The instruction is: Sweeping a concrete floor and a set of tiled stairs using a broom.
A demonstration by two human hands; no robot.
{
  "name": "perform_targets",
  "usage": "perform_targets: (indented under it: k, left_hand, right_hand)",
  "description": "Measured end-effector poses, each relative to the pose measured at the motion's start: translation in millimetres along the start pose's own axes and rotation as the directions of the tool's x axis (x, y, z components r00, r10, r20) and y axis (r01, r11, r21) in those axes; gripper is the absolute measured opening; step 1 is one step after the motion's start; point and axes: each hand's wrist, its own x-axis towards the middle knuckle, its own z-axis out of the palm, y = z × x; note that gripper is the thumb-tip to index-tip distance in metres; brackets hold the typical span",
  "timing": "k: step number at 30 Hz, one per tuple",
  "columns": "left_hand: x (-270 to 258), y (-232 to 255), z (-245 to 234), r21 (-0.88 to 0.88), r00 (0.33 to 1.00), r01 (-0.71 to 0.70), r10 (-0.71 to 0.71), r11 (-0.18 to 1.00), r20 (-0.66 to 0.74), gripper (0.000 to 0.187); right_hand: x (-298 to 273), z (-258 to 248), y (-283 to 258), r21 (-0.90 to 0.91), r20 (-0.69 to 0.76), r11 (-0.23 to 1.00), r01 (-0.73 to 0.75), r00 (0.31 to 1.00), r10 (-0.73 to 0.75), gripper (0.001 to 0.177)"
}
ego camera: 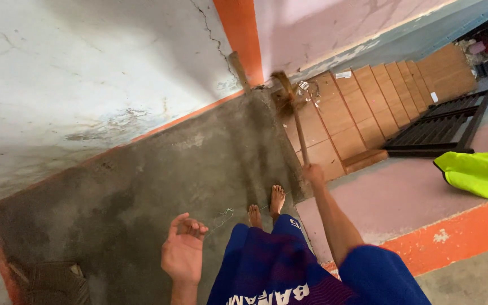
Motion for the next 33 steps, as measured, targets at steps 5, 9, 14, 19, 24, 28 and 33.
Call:
perform_targets:
  k: [5, 9, 14, 19, 24, 28, 33]
  left_hand:
    - [1.2, -7.7, 2.9, -0.048, 0.999, -0.007, 0.009, 0.999, 0.040, 0.065]
    - [-2.5, -13.7, 5.4, -0.017, 1.000, -0.010, 0.009, 1.000, -0.019, 0.067]
    - [-4.2, -20.7, 17.2, 0.024, 0.999, -0.015, 0.016, 1.000, -0.050, 0.067]
    - [-10.3, -20.0, 37.7, 0.075, 0.998, -0.009, 0.013, 0.997, -0.057, 0.067]
    - [-13.0, -22.9, 32.8, 0.078, 0.997, -0.023, 0.029, 0.997, -0.077, 0.068]
    - [-13.2, -31.3, 27.6, 0.060, 0.995, -0.022, 0.028, 0.998, -0.092, 0.068]
    - [-5.2, -42.0, 43.3, 0.041, 0.998, 0.002, 0.000, 0.999, -0.057, 0.069]
  right_hand:
    - [-100.5, -1.4, -7.3, 0.259, 0.252, 0.965, -0.045, 0.968, -0.022, 0.034]
    - [-141.5, -6.7, -13.2, 0.423, 0.637, 0.830, -0.363, 0.771, 0.012, 0.020]
    - [-104.6, 23.8, -29.2, 0.370, 0.698, 0.862, -0.347, 0.716, -0.011, 0.023]
    - [-8.9, 43.3, -31.0, 0.570, 0.584, 0.713, -0.408, 0.812, -0.002, 0.031]
    - [56.5, 14.0, -38.8, 0.750, 0.385, 0.563, -0.347, 0.921, 0.055, 0.037]
    - [-3.3, -59.5, -75.5, 0.477, 0.125, 0.874, -0.096, 0.991, 0.041, 0.041]
    - [-73.3, -115.5, -22.6, 0.195, 0.270, 0.968, -0.159, 0.957, 0.103, 0.046]
